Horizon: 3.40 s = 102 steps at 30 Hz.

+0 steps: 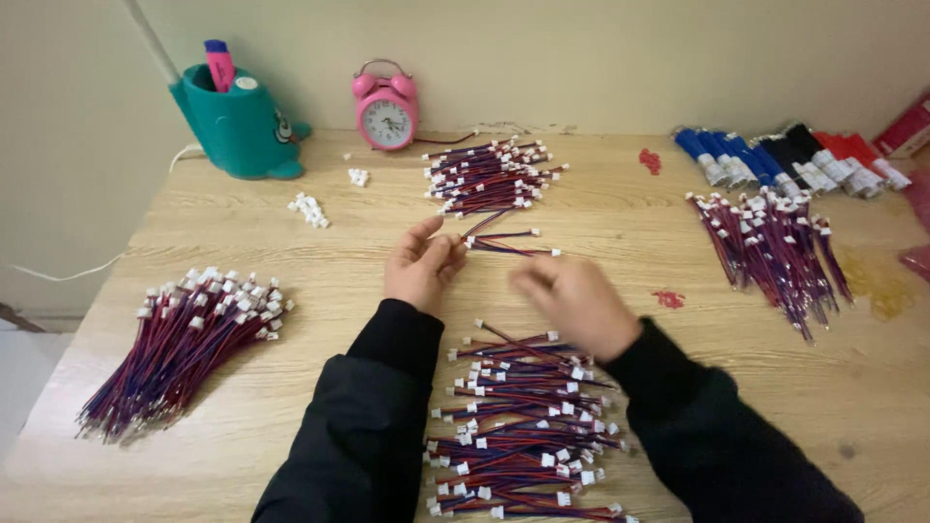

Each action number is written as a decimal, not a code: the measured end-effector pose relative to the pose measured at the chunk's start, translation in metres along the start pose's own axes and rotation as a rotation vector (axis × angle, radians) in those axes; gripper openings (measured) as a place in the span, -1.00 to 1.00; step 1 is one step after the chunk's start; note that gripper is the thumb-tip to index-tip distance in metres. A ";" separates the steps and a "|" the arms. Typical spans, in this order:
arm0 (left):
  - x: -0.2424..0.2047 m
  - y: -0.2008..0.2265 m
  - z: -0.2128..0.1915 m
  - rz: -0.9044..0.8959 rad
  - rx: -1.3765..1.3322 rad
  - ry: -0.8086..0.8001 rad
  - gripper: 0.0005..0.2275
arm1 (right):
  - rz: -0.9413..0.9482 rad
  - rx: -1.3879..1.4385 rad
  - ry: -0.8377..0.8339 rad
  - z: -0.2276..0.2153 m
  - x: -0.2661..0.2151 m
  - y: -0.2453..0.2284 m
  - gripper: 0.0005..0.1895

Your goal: The person assembles wire harnesses by hand, picking up small white plastic connectors and attaching them to the ends of multi-colored wires. The person repeatedly picks up wires from a pile on the table, slides a connector onto the wire ends, and places the completed harness back onto the table.

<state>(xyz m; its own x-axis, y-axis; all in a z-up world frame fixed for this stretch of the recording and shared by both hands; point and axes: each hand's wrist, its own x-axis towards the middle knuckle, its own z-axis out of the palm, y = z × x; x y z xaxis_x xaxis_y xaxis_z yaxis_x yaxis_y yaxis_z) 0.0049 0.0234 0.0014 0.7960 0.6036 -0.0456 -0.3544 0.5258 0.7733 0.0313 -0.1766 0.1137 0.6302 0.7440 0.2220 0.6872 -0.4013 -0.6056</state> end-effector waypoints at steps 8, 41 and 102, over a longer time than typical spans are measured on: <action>0.015 -0.012 -0.012 0.032 -0.004 0.069 -0.69 | 0.100 -0.502 -0.067 0.013 0.072 0.059 -0.79; -0.021 -0.003 0.010 -0.017 0.351 -0.255 -0.80 | 0.168 -0.599 0.279 -0.065 -0.081 0.160 -0.87; -0.009 -0.019 0.010 -0.008 0.334 -0.179 -0.83 | 0.293 1.027 0.167 0.025 0.014 0.045 -0.77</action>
<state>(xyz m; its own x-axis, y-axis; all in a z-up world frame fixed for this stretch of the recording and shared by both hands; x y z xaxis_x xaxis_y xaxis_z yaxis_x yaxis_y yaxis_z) 0.0091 0.0023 -0.0068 0.8815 0.4709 0.0357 -0.1916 0.2875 0.9384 0.0622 -0.1711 0.0700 0.8153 0.5787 0.0189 -0.0806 0.1459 -0.9860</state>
